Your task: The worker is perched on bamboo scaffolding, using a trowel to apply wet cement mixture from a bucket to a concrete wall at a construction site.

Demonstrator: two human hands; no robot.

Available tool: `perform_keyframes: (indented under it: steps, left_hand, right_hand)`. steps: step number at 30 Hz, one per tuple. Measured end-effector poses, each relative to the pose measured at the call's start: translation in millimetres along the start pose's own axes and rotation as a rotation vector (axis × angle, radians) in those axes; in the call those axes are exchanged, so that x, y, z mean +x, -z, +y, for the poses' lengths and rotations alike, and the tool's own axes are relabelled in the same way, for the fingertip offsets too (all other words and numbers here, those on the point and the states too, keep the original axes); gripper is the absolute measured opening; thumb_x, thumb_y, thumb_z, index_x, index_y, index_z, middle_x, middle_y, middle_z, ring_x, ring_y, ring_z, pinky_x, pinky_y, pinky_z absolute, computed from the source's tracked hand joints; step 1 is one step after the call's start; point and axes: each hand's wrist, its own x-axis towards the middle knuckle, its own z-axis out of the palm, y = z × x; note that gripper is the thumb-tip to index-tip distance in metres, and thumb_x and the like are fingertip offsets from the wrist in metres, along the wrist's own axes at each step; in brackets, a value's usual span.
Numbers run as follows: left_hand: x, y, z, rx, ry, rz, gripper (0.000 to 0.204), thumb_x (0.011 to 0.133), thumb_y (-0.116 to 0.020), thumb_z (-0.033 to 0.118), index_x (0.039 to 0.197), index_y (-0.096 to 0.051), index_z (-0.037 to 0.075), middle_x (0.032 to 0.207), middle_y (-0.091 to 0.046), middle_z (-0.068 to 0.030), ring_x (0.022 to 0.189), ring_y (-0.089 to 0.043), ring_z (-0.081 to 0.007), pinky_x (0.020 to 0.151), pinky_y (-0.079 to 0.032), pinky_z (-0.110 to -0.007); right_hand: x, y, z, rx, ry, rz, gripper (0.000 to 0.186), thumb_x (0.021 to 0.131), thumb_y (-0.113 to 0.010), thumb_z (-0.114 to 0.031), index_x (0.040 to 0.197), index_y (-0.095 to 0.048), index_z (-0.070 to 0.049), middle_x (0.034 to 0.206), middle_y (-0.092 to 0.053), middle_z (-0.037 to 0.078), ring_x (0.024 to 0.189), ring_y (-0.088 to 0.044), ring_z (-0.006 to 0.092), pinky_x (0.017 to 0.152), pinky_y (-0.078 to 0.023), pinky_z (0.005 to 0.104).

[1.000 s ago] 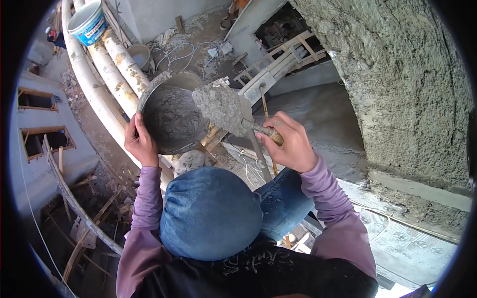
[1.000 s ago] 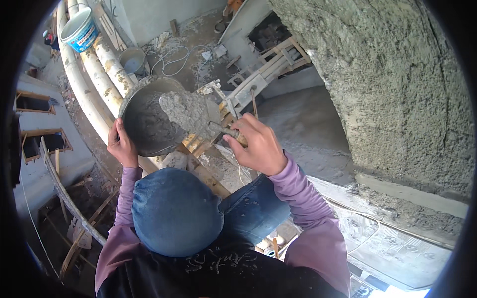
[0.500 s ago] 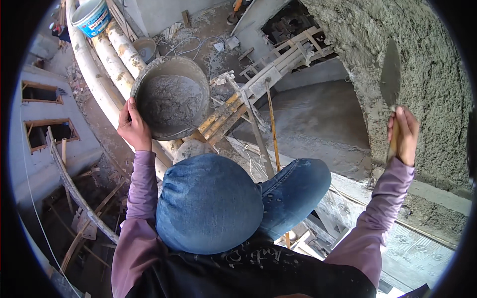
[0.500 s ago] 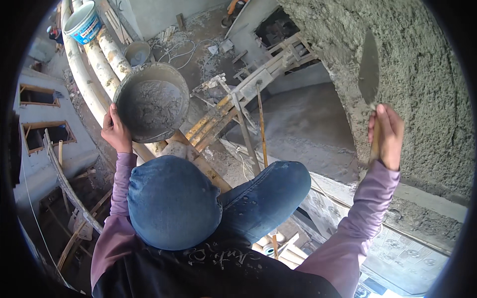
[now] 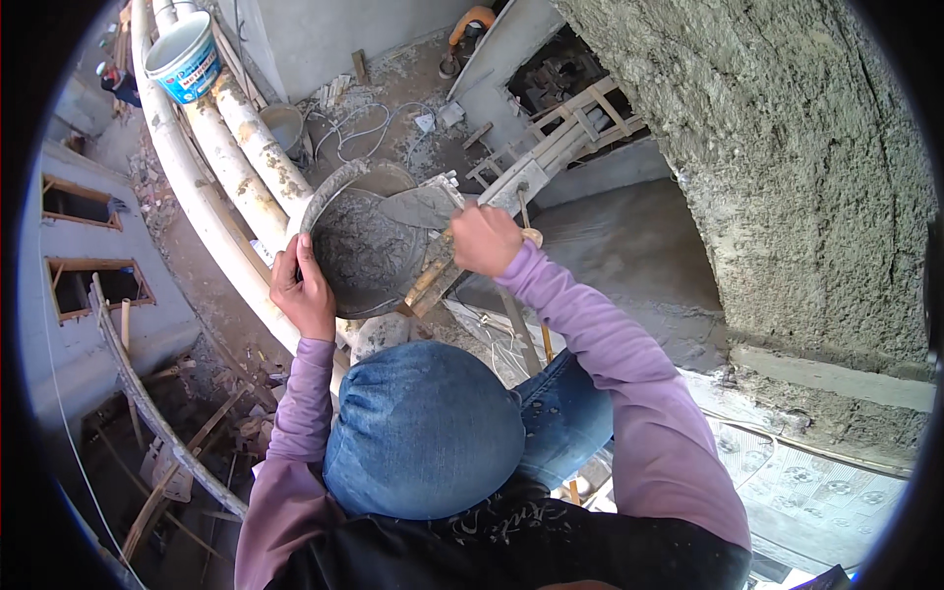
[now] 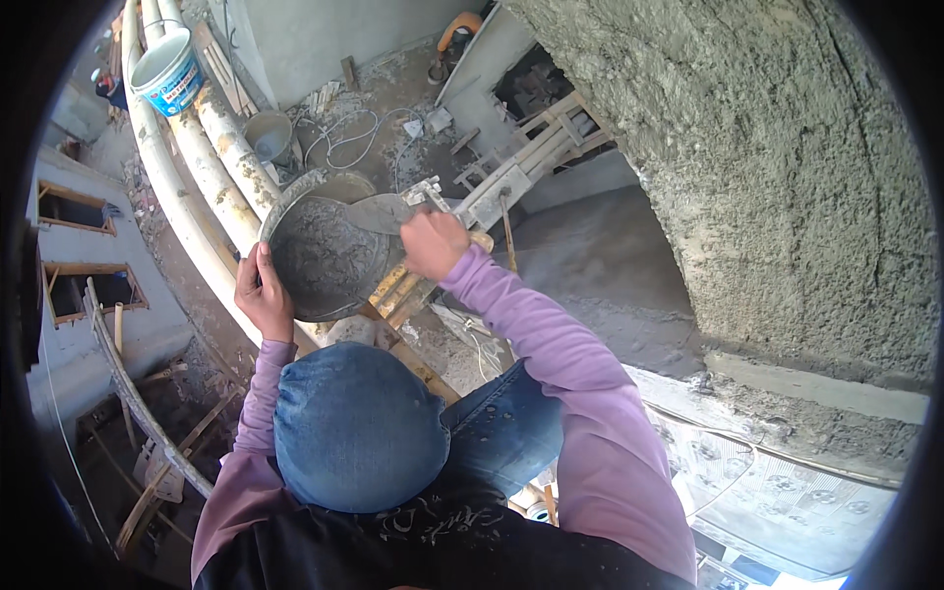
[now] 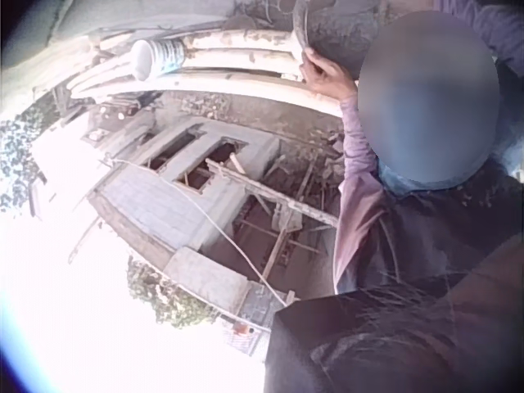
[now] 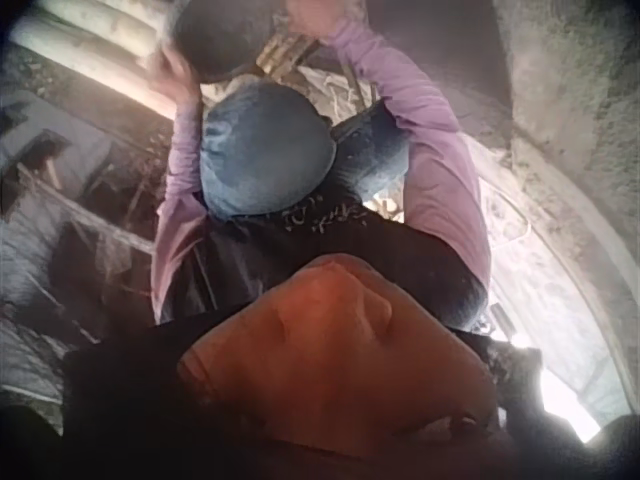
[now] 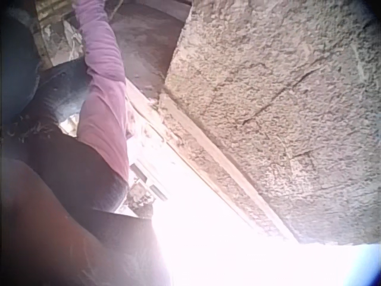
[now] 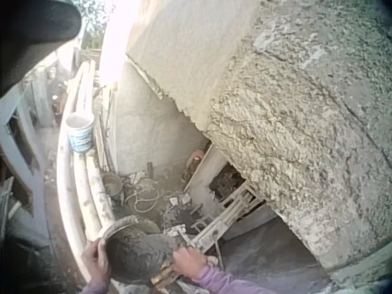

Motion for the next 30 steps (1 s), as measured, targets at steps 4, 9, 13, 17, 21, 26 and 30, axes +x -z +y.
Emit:
perform_keyframes:
  steps: [4,9,13,17,21,26,30]
  left_hand:
    - [-10,-1,-16,-0.023,-0.007,-0.029,0.021,0.098,-0.064,0.014,0.103,-0.069,-0.006,0.073,-0.056,-0.009,0.064,-0.05,-0.015,0.06,-0.04,-0.029]
    - [3,19,-17,-0.017,0.018,0.025,0.023,0.1,-0.061,0.016,0.103,-0.068,-0.006,0.073,-0.055,-0.008,0.066,-0.049,-0.0146,0.061,-0.04,-0.03]
    - [7,12,-27,-0.075,0.058,0.061,0.027,0.1,-0.06,0.018,0.104,-0.068,-0.007,0.075,-0.057,-0.0072,0.07,-0.05,-0.0135,0.065,-0.042,-0.029]
    - [15,27,-52,-0.033,0.115,0.117,0.029,0.1,-0.061,0.02,0.103,-0.069,-0.008,0.075,-0.058,-0.0057,0.071,-0.05,-0.0114,0.066,-0.042,-0.027]
    - [21,37,-56,-0.015,0.151,0.174,0.031,0.1,-0.062,0.022,0.102,-0.069,-0.008,0.072,-0.058,-0.0039,0.069,-0.047,-0.0086,0.063,-0.042,-0.027]
    - [21,45,-55,0.002,0.096,0.246,0.031,0.1,-0.061,0.022,0.101,-0.07,-0.008,0.072,-0.062,-0.0041,0.068,-0.049,-0.0084,0.064,-0.043,-0.027]
    - [17,24,-58,-0.07,0.182,0.206,0.033,0.1,-0.062,0.023,0.102,-0.07,-0.008,0.074,-0.066,-0.0059,0.069,-0.052,-0.0088,0.066,-0.045,-0.026]
  right_hand:
    - [30,-83,-54,0.242,0.032,-0.128,0.021,0.073,-0.067,-0.017,0.077,-0.07,0.003,0.077,-0.066,0.027,0.076,-0.068,0.0452,0.068,-0.056,0.0483]
    - [-15,-85,-29,0.671,-0.057,0.013,0.029,0.085,-0.067,-0.025,0.095,-0.067,0.002,0.095,-0.066,0.025,0.094,-0.064,0.0425,0.083,-0.051,0.0482]
    - [-21,-65,-23,0.618,-0.087,0.051,0.027,0.086,-0.067,-0.023,0.097,-0.062,0.002,0.094,-0.062,0.022,0.093,-0.061,0.0431,0.082,-0.049,0.0485]
    - [-32,28,-24,0.58,0.0,0.169,0.026,0.083,-0.071,-0.019,0.096,-0.062,0.002,0.093,-0.061,0.021,0.088,-0.062,0.0415,0.076,-0.05,0.0471]
    - [-64,166,-15,0.472,0.082,0.273,0.02,0.081,-0.074,-0.011,0.093,-0.065,0.002,0.082,-0.06,0.016,0.072,-0.061,0.0363,0.063,-0.049,0.0397]
    - [-70,270,18,1.147,-0.064,-0.085,0.019,0.091,-0.073,-0.017,0.093,-0.068,0.001,0.072,-0.063,0.001,0.059,-0.059,0.0079,0.056,-0.048,0.0229]
    - [-38,265,102,1.341,-0.215,-0.062,0.025,0.096,-0.064,-0.023,0.088,-0.064,0.001,0.068,-0.06,0.005,0.05,-0.054,0.0104,0.044,-0.043,0.0229]
